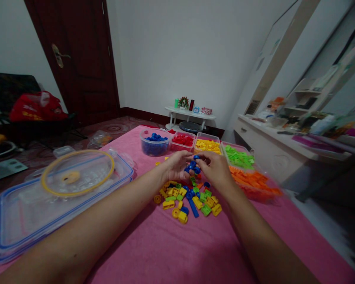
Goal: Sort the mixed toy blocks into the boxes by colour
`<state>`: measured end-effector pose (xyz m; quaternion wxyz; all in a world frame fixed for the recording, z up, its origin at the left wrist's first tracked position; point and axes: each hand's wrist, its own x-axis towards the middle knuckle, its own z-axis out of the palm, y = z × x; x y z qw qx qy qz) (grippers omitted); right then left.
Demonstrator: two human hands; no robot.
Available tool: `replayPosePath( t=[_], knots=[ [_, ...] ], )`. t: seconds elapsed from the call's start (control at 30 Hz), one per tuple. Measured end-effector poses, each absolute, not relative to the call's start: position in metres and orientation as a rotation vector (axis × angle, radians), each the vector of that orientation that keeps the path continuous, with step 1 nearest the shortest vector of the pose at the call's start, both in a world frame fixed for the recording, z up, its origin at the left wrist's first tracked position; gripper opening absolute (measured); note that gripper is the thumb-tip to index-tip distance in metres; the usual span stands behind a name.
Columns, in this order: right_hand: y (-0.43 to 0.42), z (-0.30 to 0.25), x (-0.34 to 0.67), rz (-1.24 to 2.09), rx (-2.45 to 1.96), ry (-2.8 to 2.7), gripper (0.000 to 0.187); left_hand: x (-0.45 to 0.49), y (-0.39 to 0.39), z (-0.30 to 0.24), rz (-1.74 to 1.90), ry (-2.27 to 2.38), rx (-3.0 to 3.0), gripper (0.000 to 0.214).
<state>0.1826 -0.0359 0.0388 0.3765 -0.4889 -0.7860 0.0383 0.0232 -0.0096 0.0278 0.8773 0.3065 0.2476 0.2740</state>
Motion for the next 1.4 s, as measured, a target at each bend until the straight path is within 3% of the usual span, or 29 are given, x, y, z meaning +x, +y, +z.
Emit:
replayPosePath(
  t=[0.1, 0.2, 0.33, 0.53, 0.63, 0.87, 1.13, 1.4],
  knots=[
    [-0.040, 0.043, 0.179, 0.043, -1.210, -2.040, 0.022, 0.026, -0.012, 0.028, 0.618, 0.562, 0.663, 0.028],
    [-0.043, 0.047, 0.179, 0.048, -1.161, -1.993, 0.022, 0.024, -0.011, 0.036, 0.708, 0.656, 0.717, 0.019],
    [-0.042, 0.047, 0.183, 0.055, -1.158, -1.902, 0.021, 0.006, 0.002, 0.050, 1.020, 0.790, 0.957, 0.015],
    [-0.039, 0.037, 0.180, 0.023, -1.159, -1.940, 0.019, -0.037, 0.042, 0.049, 1.650, 1.517, 1.400, 0.015],
    [-0.037, 0.033, 0.179, 0.022, -1.170, -1.974, 0.019, -0.049, 0.057, 0.039, 1.733, 1.846, 1.624, 0.021],
    [-0.025, 0.019, 0.190, 0.063, -1.337, -2.026, 0.021, -0.041, 0.054, 0.024, 1.289, 2.083, 2.150, 0.036],
    [-0.028, 0.009, 0.184, 0.162, -1.481, -2.348, 0.029, -0.013, 0.023, 0.027, 0.756, 1.737, 2.611, 0.025],
    [-0.029, -0.002, 0.181, 0.153, -1.533, -2.502, 0.040, -0.010, 0.017, 0.017, 0.341, 1.608, 2.609, 0.034]
  ],
)
